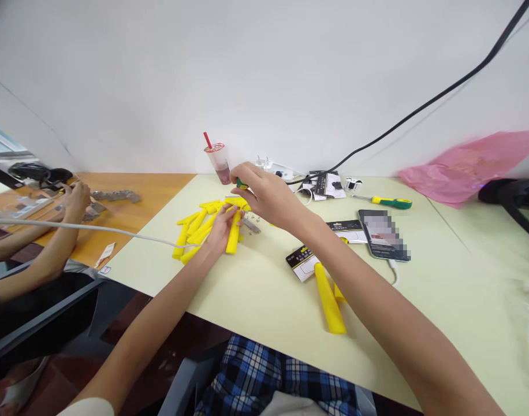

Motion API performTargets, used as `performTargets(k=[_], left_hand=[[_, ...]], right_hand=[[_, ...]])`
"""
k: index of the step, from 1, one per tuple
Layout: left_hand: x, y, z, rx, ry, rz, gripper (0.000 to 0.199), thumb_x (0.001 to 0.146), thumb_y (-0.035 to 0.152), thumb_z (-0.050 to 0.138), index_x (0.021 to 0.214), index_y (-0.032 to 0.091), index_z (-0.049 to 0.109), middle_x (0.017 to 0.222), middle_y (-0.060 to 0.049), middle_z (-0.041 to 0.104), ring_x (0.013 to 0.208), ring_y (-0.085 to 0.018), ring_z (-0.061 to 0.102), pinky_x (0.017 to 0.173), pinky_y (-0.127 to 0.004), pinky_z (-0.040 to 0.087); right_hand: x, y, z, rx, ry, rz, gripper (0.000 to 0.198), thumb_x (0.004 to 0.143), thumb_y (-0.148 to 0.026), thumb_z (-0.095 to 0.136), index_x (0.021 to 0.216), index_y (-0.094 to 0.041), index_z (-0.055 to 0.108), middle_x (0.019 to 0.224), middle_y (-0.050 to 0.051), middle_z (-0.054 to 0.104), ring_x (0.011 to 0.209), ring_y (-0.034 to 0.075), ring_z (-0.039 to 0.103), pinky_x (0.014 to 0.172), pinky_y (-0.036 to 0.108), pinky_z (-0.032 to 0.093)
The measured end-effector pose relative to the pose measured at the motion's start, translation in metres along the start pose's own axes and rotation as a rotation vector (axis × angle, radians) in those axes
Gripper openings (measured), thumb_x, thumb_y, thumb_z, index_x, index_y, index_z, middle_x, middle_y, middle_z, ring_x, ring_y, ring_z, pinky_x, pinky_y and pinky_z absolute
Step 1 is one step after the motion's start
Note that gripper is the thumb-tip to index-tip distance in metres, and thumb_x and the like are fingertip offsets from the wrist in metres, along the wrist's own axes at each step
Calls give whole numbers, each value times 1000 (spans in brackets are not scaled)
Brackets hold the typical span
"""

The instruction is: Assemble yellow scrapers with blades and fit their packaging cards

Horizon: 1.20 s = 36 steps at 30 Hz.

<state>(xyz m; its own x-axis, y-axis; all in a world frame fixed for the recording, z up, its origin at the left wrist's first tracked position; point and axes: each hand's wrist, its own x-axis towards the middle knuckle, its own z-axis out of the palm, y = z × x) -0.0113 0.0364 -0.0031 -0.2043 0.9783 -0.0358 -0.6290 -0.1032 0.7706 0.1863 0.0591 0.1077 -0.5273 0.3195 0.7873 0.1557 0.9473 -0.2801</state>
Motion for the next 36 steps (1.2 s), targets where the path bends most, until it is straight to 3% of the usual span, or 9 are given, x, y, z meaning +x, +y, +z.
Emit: performTargets(k=[4, 10, 15, 22, 36], left_hand=[[0, 11, -3, -50, -12, 28, 41, 78, 11, 88, 101, 22, 56, 97, 1, 67, 82, -12, 69, 57, -20, 42], [-6, 25, -3, -56, -50, 53, 42, 80, 10, 87, 105, 26, 57, 101, 2, 66, 84, -12, 69, 60, -20, 43], [-4, 27, -6, -42, -68, 53, 44, 79, 12, 88, 107, 27, 59, 101, 2, 66, 88, -13, 70, 60, -20, 43], [-4, 26, -5, -57, -78, 34, 43, 79, 10, 89, 107, 26, 60, 102, 2, 66, 84, -11, 69, 59, -20, 45], [-3, 24, -6, -60, -86, 33, 42, 79, 11, 89, 107, 26, 60, 101, 1, 65, 84, -12, 68, 60, -19, 45]], right_hand=[[1, -1, -6, 51, -100, 82, 15, 102, -22, 67, 114, -24, 58, 111, 8, 75, 90, 24, 69, 82, 35, 48], [-10, 26, 5, 72, -308, 259, 16, 97, -25, 74, 107, -23, 61, 90, 3, 73, 74, 20, 63, 72, 30, 42], [-16, 37, 22, 79, -325, 265, 17, 93, -24, 78, 102, -21, 63, 84, 1, 68, 72, 19, 57, 71, 29, 38], [-19, 37, 32, 116, -359, 253, 14, 95, -20, 75, 101, -21, 62, 86, 3, 68, 78, 21, 60, 75, 30, 40], [-20, 35, 32, 108, -391, 296, 16, 95, -24, 76, 103, -21, 63, 84, 2, 69, 77, 21, 59, 76, 31, 40]])
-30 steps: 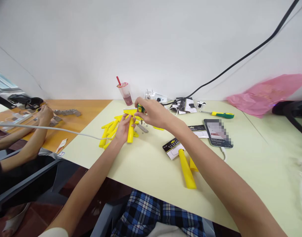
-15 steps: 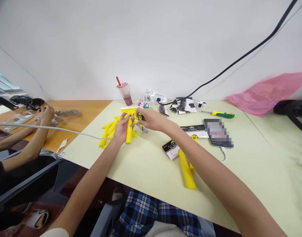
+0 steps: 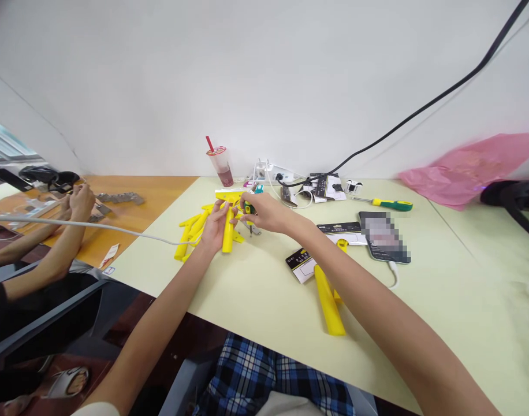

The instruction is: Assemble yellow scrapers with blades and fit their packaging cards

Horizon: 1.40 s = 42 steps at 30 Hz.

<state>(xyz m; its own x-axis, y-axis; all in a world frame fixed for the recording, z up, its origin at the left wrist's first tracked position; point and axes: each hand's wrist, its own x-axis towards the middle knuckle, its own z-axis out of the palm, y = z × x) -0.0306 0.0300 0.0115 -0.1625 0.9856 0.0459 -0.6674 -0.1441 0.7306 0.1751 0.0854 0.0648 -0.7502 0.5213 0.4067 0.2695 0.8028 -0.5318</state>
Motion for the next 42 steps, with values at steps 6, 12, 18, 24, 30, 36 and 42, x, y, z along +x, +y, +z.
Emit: performTargets(k=[6, 12, 18, 24, 30, 36, 42], left_hand=[[-1, 0, 2, 20, 3, -18, 42, 79, 11, 89, 106, 25, 59, 102, 1, 66, 84, -11, 68, 59, -19, 45], [-1, -9, 4, 84, 38, -130, 37, 82, 11, 87, 104, 21, 59, 100, -1, 67, 81, -12, 70, 56, -20, 47], [-1, -18, 5, 102, -30, -250, 33, 84, 13, 86, 99, 19, 57, 96, -3, 66, 79, -13, 69, 54, -21, 46], [-1, -21, 6, 93, -37, -306, 36, 82, 11, 87, 96, 19, 55, 94, -3, 66, 78, -14, 69, 51, -21, 42], [-2, -25, 7, 104, -57, -301, 33, 82, 11, 86, 96, 18, 57, 95, -5, 67, 77, -15, 70, 49, -20, 41], [-1, -26, 5, 102, -55, -310, 31, 84, 9, 84, 97, 18, 57, 101, -6, 69, 78, -15, 70, 50, -19, 42], [0, -25, 3, 101, -59, -306, 31, 84, 10, 84, 97, 18, 57, 101, -6, 69, 79, -15, 71, 51, -20, 43]], right_hand=[[-2, -6, -21, -14, 70, -14, 16, 95, -29, 76, 102, -22, 65, 86, 2, 71, 73, 19, 60, 73, 31, 42], [-11, -23, -57, 22, 185, 15, 14, 96, -30, 76, 103, -24, 65, 92, 3, 76, 77, 20, 67, 75, 33, 48], [-12, -25, -67, 52, 282, 32, 19, 96, -37, 78, 103, -25, 65, 98, 6, 78, 80, 22, 69, 76, 36, 53], [-11, -16, -65, 22, 288, 22, 19, 96, -35, 77, 104, -24, 64, 97, 5, 77, 76, 20, 68, 75, 35, 52], [-10, -10, -63, 10, 289, 21, 18, 95, -33, 77, 104, -24, 64, 96, 5, 77, 77, 20, 66, 75, 34, 50], [-11, -11, -63, 0, 274, 40, 19, 96, -36, 77, 102, -24, 65, 96, 4, 77, 77, 20, 67, 75, 34, 50], [-12, -13, -64, -7, 268, 41, 20, 96, -38, 76, 103, -25, 63, 94, 5, 77, 75, 21, 67, 73, 36, 51]])
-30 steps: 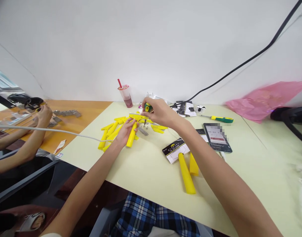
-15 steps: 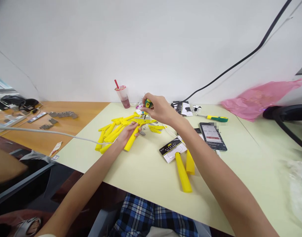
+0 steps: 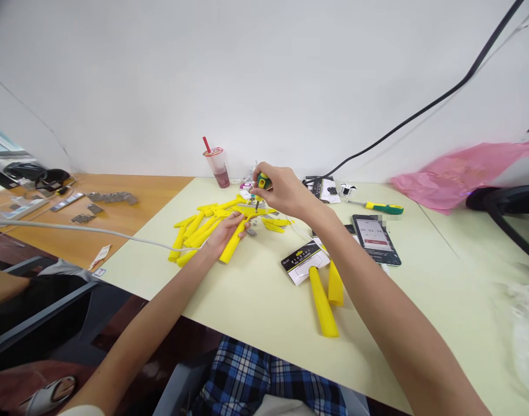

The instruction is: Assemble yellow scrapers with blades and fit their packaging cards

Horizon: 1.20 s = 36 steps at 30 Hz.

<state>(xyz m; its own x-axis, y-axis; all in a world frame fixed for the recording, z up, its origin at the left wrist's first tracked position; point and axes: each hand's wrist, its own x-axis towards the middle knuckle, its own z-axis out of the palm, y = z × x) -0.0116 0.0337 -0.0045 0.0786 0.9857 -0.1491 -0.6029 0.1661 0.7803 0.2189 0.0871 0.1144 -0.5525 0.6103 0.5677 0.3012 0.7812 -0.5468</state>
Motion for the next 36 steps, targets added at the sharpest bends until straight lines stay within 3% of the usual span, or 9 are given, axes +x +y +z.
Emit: performTargets(k=[17, 36], left_hand=[[0, -3, 0, 40, -8, 35, 33, 83, 15, 87, 102, 18, 60, 109, -9, 71, 80, -15, 71, 50, -20, 43], [-11, 6, 14, -90, 25, -60, 30, 86, 5, 80, 96, 20, 55, 95, -3, 67, 74, -12, 68, 50, -19, 45]], right_hand=[[0, 2, 1, -12, -22, 4, 16, 95, -32, 76, 103, -24, 65, 96, 5, 79, 76, 21, 69, 74, 35, 52], [0, 3, 3, -12, -48, -33, 16, 95, -31, 75, 104, -24, 65, 98, 6, 78, 80, 23, 71, 78, 36, 55]])
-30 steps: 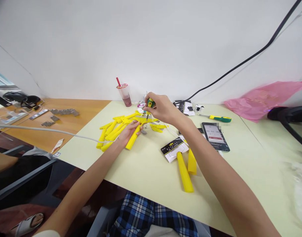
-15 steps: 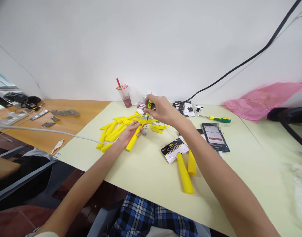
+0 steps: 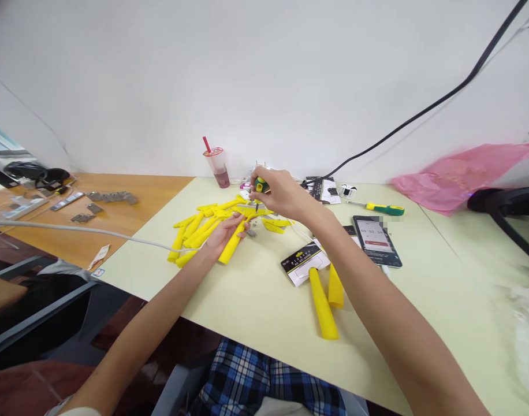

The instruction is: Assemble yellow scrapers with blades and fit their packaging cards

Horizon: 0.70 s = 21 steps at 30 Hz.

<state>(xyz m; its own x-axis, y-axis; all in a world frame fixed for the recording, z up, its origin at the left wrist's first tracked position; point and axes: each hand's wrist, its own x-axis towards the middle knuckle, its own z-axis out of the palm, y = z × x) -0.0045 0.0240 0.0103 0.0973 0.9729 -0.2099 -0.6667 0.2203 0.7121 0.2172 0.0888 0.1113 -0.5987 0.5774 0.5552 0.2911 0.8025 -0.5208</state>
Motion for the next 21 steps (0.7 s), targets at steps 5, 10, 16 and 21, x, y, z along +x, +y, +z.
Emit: performTargets(k=[5, 10, 16, 21], left_hand=[[-1, 1, 2, -21, 13, -9, 31, 87, 3, 78, 99, 20, 55, 95, -2, 67, 73, -11, 68, 49, -18, 44], [-2, 0, 2, -35, 2, -8, 32, 87, 2, 78, 100, 20, 55, 96, -1, 66, 74, -11, 67, 50, -18, 43], [0, -1, -1, -104, 10, -17, 29, 88, 1, 75, 98, 20, 55, 99, -4, 68, 73, -10, 66, 51, -17, 42], [2, 0, -2, -132, 24, -23, 27, 90, 2, 74, 98, 20, 55, 97, -5, 69, 73, -11, 66, 50, -17, 42]], right_hand=[[0, 0, 0, 13, -11, -14, 18, 93, -32, 76, 103, -23, 64, 96, 5, 78, 80, 23, 74, 76, 34, 55], [0, -1, -3, -26, -48, -64, 12, 95, -33, 74, 100, -23, 67, 95, 4, 77, 77, 22, 74, 74, 33, 53], [1, -2, -2, -103, -104, -167, 6, 94, -25, 72, 100, -23, 71, 94, 4, 77, 81, 21, 69, 78, 31, 48], [1, -5, 1, -164, -151, -193, 6, 94, -21, 73, 99, -22, 70, 88, 2, 75, 75, 19, 64, 75, 31, 42]])
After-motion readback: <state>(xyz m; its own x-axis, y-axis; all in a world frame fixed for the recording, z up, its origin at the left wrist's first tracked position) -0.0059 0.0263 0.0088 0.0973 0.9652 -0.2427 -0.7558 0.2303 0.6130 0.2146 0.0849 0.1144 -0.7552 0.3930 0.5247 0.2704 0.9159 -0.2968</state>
